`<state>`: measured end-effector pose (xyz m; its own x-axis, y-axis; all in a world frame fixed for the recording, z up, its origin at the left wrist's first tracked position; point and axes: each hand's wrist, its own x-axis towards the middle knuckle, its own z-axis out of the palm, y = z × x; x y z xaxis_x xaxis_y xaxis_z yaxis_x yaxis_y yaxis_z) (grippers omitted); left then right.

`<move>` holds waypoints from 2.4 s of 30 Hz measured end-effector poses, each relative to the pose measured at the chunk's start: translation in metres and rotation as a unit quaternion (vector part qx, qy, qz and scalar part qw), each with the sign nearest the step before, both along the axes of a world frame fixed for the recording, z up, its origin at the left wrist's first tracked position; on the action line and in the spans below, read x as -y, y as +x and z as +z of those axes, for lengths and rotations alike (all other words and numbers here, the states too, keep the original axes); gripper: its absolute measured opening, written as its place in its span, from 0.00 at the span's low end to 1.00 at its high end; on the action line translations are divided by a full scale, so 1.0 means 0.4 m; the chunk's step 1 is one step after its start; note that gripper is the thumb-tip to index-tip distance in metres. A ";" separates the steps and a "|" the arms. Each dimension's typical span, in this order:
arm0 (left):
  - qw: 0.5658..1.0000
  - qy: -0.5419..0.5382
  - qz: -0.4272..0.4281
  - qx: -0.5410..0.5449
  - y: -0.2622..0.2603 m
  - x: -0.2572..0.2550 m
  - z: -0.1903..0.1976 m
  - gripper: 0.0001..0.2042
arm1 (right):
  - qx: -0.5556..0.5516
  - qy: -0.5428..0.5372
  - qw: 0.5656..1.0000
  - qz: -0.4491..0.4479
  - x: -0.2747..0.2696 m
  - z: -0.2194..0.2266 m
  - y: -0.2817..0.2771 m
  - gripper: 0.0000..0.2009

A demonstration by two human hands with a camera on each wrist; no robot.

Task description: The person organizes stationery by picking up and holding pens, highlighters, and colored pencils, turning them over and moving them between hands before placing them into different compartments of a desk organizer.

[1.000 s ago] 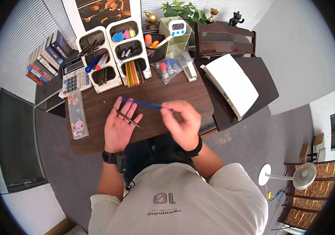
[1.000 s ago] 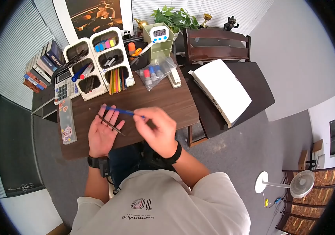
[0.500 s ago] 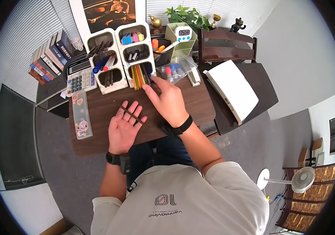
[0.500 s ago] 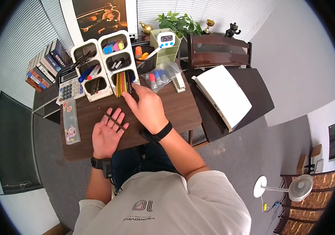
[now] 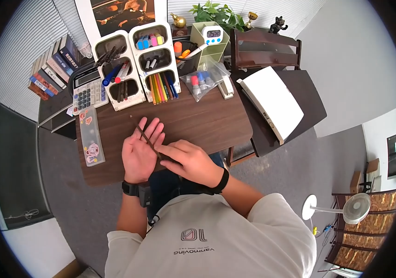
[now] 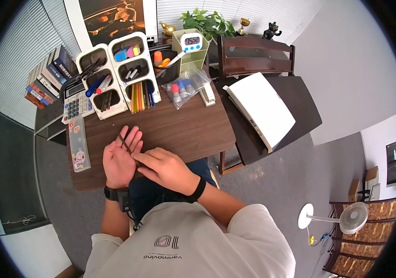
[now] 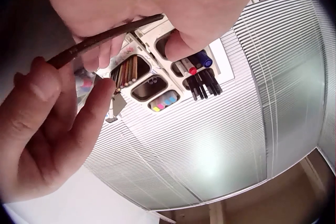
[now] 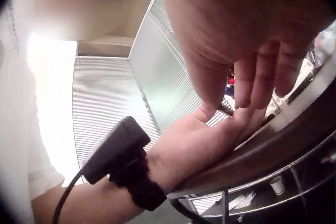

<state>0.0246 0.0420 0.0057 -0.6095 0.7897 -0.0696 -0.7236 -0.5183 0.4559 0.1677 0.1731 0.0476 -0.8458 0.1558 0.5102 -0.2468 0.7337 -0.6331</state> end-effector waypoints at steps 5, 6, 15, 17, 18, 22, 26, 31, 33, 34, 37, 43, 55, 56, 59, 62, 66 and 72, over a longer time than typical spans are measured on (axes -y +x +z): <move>1.000 -0.009 -0.008 -0.009 0.003 0.005 -0.001 0.31 | -0.037 -0.007 0.999 0.010 -0.008 -0.012 -0.021 0.15; 0.999 -0.017 -0.010 -0.026 0.003 0.004 -0.002 0.32 | -0.014 0.004 1.000 0.016 -0.010 -0.002 -0.021 0.13; 0.999 -0.009 -0.030 -0.009 0.007 0.001 0.009 0.32 | -0.106 -0.041 0.993 0.028 -0.030 0.033 -0.001 0.14; 1.000 -0.017 -0.024 0.003 0.004 -0.002 -0.003 0.32 | -0.129 -0.039 0.991 0.003 -0.051 0.098 0.013 0.13; 1.000 -0.023 -0.016 0.013 0.000 -0.006 -0.007 0.32 | -0.155 -0.034 0.987 -0.019 -0.066 0.118 0.007 0.13; 0.999 -0.034 -0.019 0.031 -0.002 -0.008 -0.002 0.31 | -0.176 0.071 0.977 -0.101 -0.127 0.130 -0.076 0.13; 0.998 -0.054 -0.013 0.010 0.010 -0.001 0.006 0.31 | -0.169 0.118 0.969 -0.137 -0.142 0.090 -0.199 0.10; 0.999 -0.048 -0.013 0.015 0.009 0.003 -0.001 0.31 | -0.130 0.152 0.969 -0.143 -0.134 0.081 -0.253 0.11; 0.999 -0.046 -0.014 0.015 0.007 0.003 -0.001 0.31 | -0.129 0.125 0.975 -0.132 -0.134 0.084 -0.245 0.12; 0.999 -0.046 -0.018 0.016 0.008 0.002 -0.001 0.31 | -0.128 0.126 0.975 -0.132 -0.137 0.088 -0.235 0.12; 0.999 -0.049 -0.021 0.008 0.012 -0.001 0.009 0.30 | -0.114 0.095 0.982 -0.116 -0.152 0.090 -0.187 0.13; 0.998 -0.056 -0.009 -0.025 0.003 -0.004 -0.006 0.29 | -0.074 -0.106 0.970 -0.203 -0.174 0.034 -0.105 0.16; 0.987 -0.116 0.110 -0.030 -0.036 -0.189 0.138 0.23 | -0.030 -0.365 0.925 -0.106 -0.153 -0.020 -0.215 0.24; 0.985 -0.124 0.105 -0.058 -0.032 -0.198 0.147 0.22 | -0.018 -0.327 0.938 -0.113 -0.147 -0.001 -0.216 0.24; 0.983 -0.128 0.096 -0.089 -0.023 -0.212 0.159 0.18 | -0.039 -0.214 0.968 -0.128 -0.143 0.025 -0.224 0.23; 0.981 -0.142 0.093 -0.090 -0.015 -0.202 0.157 0.18 | -0.030 -0.212 0.972 -0.096 -0.145 0.047 -0.219 0.22; 0.987 -0.129 0.096 0.001 -0.043 -0.194 0.126 0.20 | -0.027 -0.312 0.945 -0.099 -0.154 -0.010 -0.227 0.22; 0.972 -0.146 -0.100 0.156 -0.148 -0.225 0.127 0.25 | -0.024 -0.210 0.971 -0.110 -0.160 0.008 -0.225 0.21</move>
<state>-0.0346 0.1321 0.0566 -0.3588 0.8088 -0.4659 -0.9232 -0.2340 0.3048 0.0776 0.2372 0.0506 -0.7449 0.5335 0.4005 -0.1495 0.4516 -0.8796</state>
